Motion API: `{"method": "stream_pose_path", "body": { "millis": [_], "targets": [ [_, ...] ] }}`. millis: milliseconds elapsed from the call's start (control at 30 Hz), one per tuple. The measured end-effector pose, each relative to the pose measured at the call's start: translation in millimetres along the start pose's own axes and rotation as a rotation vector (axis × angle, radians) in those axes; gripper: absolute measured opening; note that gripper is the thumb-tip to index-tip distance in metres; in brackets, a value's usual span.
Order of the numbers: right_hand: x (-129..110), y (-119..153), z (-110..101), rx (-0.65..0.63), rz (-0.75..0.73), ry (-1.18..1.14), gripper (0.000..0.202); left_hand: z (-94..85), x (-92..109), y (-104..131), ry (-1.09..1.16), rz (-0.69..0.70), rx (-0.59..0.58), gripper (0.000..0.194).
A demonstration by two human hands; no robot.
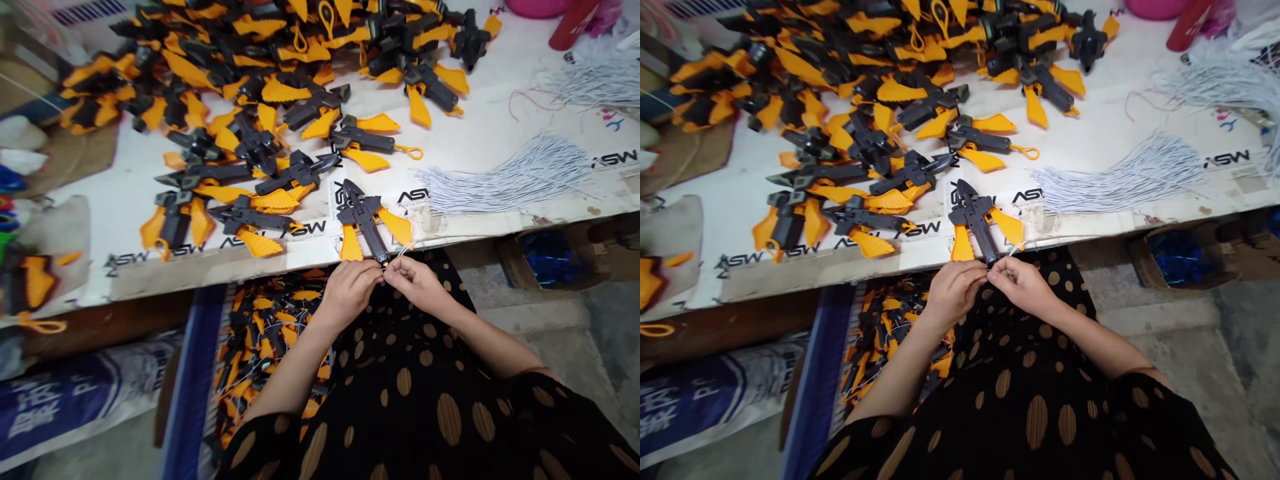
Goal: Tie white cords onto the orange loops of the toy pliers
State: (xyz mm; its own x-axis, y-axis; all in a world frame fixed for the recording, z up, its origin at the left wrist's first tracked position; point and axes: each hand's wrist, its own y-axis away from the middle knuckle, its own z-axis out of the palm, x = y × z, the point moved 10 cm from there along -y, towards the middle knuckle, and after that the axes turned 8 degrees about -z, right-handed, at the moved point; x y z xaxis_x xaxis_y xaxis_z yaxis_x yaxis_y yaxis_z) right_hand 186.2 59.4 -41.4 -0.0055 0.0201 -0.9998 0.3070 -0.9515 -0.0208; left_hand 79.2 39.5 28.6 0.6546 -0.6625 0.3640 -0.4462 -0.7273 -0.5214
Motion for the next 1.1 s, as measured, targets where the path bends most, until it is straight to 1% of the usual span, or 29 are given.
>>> {"method": "stream_pose_path", "body": {
  "millis": [100, 167, 300, 333, 400, 467, 533, 600, 633, 667, 733, 767, 800, 867, 933, 967, 1033, 1100],
  "targets": [
    [-1, 1, 3, -0.031, 0.031, -0.046, 0.041, -4.0, 0, -3, -0.011, 0.048, -0.013, 0.003],
    [-1, 6, 3, -0.070, 0.051, -0.065, 0.044, -10.9, 0, -3, 0.003, 0.081, -0.025, 0.002],
    [-1, 19, -4, -0.095, 0.069, -0.038, 0.042, -24.6, -1, 0, -0.012, 0.092, -0.025, 0.005],
    [-2, 21, -5, -0.099, 0.059, -0.019, 0.040, -24.0, -2, 1, -0.010, 0.088, -0.037, 0.006],
    [-6, 23, -6, -0.107, 0.010, 0.037, 0.035, -16.7, -2, 0, 0.011, 0.078, -0.080, 0.010],
    [-16, 22, -12, -0.081, -0.088, 0.115, 0.027, -6.6, -6, -2, 0.036, 0.041, -0.117, 0.015],
    [-31, 18, -29, 0.005, -0.221, 0.217, 0.021, -0.3, -17, -8, 0.043, -0.053, -0.108, 0.020],
    [-44, 15, -56, 0.134, -0.329, 0.366, 0.018, 4.2, -34, -14, 0.028, -0.216, -0.088, 0.027],
    [-48, 12, -74, 0.211, -0.355, 0.463, 0.017, 8.3, -42, -17, 0.010, -0.316, -0.098, 0.030],
    [-49, 10, -92, 0.288, -0.356, 0.574, 0.017, 13.7, -50, -20, -0.020, -0.419, -0.122, 0.034],
    [-47, 3, -129, 0.439, -0.298, 0.819, 0.020, 25.0, -58, -24, -0.114, -0.594, -0.180, 0.042],
    [-44, -2, -143, 0.480, -0.253, 0.930, 0.023, 29.6, -59, -27, -0.170, -0.652, -0.202, 0.047],
    [-40, -7, -153, 0.494, -0.213, 1.019, 0.024, 32.7, -58, -30, -0.223, -0.693, -0.213, 0.052],
    [-32, -16, -163, 0.479, -0.172, 1.138, 0.025, 35.4, -58, -34, -0.286, -0.751, -0.219, 0.058],
    [-29, -21, -163, 0.471, -0.195, 1.186, 0.023, 33.4, -64, -30, -0.279, -0.798, -0.210, 0.058],
    [-29, -20, -162, 0.485, -0.221, 1.189, 0.023, 29.4, -68, -24, -0.260, -0.810, -0.191, 0.058],
    [-31, -16, -162, 0.532, -0.274, 1.160, 0.024, 15.1, -77, -3, -0.212, -0.805, -0.114, 0.058],
    [-32, -10, -163, 0.569, -0.312, 1.106, 0.025, -9.4, -87, 33, -0.168, -0.819, 0.019, 0.056]
  ]
}}
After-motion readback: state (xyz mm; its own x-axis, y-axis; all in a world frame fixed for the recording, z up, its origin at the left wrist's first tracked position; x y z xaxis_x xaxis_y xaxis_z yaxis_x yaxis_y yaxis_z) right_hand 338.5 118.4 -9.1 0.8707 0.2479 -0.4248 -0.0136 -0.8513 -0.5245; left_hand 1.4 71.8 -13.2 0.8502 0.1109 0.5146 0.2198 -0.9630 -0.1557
